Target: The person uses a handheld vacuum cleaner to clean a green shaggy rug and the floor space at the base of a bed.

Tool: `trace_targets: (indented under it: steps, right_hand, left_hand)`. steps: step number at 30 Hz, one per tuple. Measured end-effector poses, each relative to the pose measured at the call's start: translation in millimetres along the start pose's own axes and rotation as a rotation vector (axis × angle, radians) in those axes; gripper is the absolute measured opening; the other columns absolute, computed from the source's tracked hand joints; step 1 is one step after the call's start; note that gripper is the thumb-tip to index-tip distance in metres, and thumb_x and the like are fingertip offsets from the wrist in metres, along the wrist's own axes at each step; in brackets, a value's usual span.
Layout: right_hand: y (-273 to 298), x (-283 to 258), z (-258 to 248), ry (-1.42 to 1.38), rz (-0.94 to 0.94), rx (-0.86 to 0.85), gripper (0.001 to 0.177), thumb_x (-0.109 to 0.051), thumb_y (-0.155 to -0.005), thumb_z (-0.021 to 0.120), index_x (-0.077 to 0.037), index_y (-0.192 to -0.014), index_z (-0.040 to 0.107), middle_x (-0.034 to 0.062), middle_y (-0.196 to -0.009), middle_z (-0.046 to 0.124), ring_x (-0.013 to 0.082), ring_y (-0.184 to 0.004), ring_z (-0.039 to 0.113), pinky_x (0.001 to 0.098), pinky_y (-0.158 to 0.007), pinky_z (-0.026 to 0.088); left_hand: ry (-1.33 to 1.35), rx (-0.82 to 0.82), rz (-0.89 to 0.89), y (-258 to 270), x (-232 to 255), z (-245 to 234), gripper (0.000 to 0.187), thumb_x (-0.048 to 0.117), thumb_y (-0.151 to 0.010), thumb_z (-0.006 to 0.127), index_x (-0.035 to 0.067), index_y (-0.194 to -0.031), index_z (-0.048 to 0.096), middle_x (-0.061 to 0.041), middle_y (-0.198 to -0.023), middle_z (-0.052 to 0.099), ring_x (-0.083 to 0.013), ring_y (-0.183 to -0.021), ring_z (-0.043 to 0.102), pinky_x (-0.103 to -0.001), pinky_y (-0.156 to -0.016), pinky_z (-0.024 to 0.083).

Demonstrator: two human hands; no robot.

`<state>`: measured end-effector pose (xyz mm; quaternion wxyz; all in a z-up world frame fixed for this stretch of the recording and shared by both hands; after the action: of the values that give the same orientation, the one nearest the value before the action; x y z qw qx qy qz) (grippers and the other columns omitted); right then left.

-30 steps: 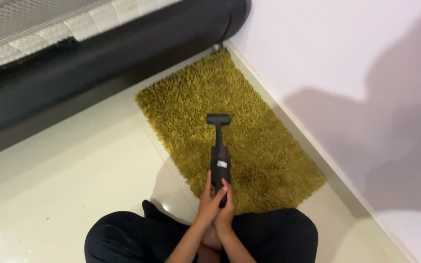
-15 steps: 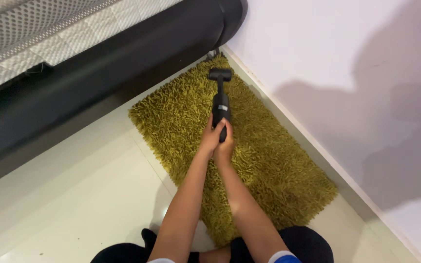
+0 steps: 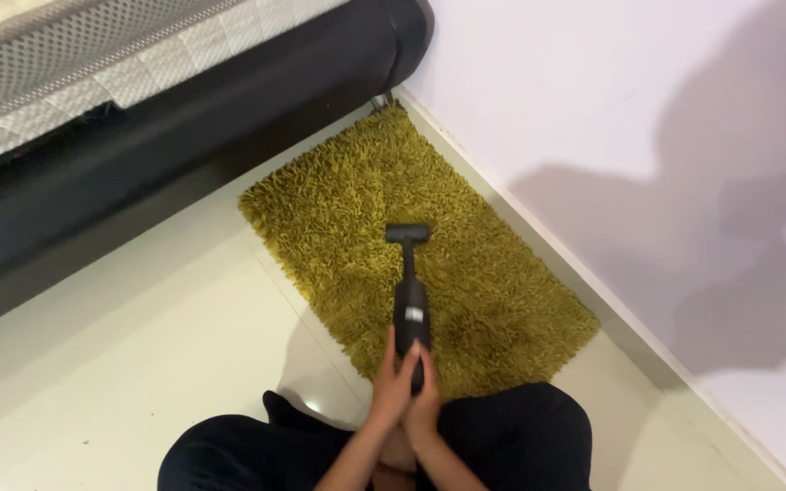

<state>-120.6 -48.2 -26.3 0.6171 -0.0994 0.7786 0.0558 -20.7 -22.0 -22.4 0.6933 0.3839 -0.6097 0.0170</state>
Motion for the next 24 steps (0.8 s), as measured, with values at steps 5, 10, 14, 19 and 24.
trace_targets:
  steps: [5,10,14,19,24]
  right_hand:
    - [13,18,-11,-0.004,0.024,0.009,0.051,-0.011,-0.093,0.065,-0.003,-0.142,0.053,0.0141,-0.139,0.061,0.025,-0.119,0.065,0.0367,-0.097,0.052]
    - [-115,43,37,-0.204,0.143,0.032,0.037,-0.014,-0.104,0.055,-0.008,-0.14,0.059,0.0111,-0.131,0.067,0.023,-0.113,0.068,0.0361,-0.093,0.055]
    - [-236,21,78,-0.207,0.082,0.052,0.035,-0.014,-0.105,0.056,-0.01,-0.139,0.06,0.0106,-0.134,0.066,0.0226,-0.118,0.065,0.0365,-0.096,0.052]
    - [-268,3,100,-0.041,0.065,-0.014,0.046,-0.016,-0.1,0.062,-0.014,-0.145,0.054,0.0127,-0.132,0.068,0.0237,-0.114,0.067,0.0375,-0.094,0.053]
    - [-208,6,89,-0.177,0.022,-0.037,0.044,-0.016,-0.102,0.06,-0.014,-0.146,0.053,0.0128,-0.14,0.063,0.0241,-0.123,0.064,0.0381,-0.099,0.05]
  left_hand:
    - [-0.005,-0.006,-0.057,12,-9,8,0.084,0.05,-0.093,0.058,0.024,-0.163,0.018,-0.018,-0.14,0.062,-0.028,-0.121,0.067,-0.035,-0.097,0.053]
    - [-0.245,0.037,-0.006,-108,44,14,0.087,0.059,-0.093,0.049,0.023,-0.165,0.017,-0.023,-0.122,0.071,-0.0355,-0.103,0.073,-0.04,-0.083,0.056]
    - [-0.239,0.088,0.15,-231,99,18,0.087,0.06,-0.096,0.05,0.014,-0.163,0.02,-0.026,-0.141,0.058,-0.0404,-0.121,0.063,-0.044,-0.096,0.052]
    - [-0.11,0.081,0.101,-282,105,9,0.085,0.057,-0.096,0.053,0.013,-0.162,0.024,-0.023,-0.153,0.047,-0.0383,-0.138,0.051,-0.044,-0.11,0.044]
    - [-0.16,0.092,0.157,-219,86,-1,0.08,0.059,-0.097,0.05,0.015,-0.161,0.029,-0.019,-0.156,0.045,-0.0359,-0.14,0.048,-0.045,-0.11,0.042]
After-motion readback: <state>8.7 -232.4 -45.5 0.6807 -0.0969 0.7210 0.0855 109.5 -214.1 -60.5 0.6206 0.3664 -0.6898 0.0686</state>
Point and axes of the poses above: each hand's wrist, its own y-axis away from the middle knuckle, its own z-axis out of the palm, x = y × z, the point moved 9 cm from there along -y, towards the middle knuckle
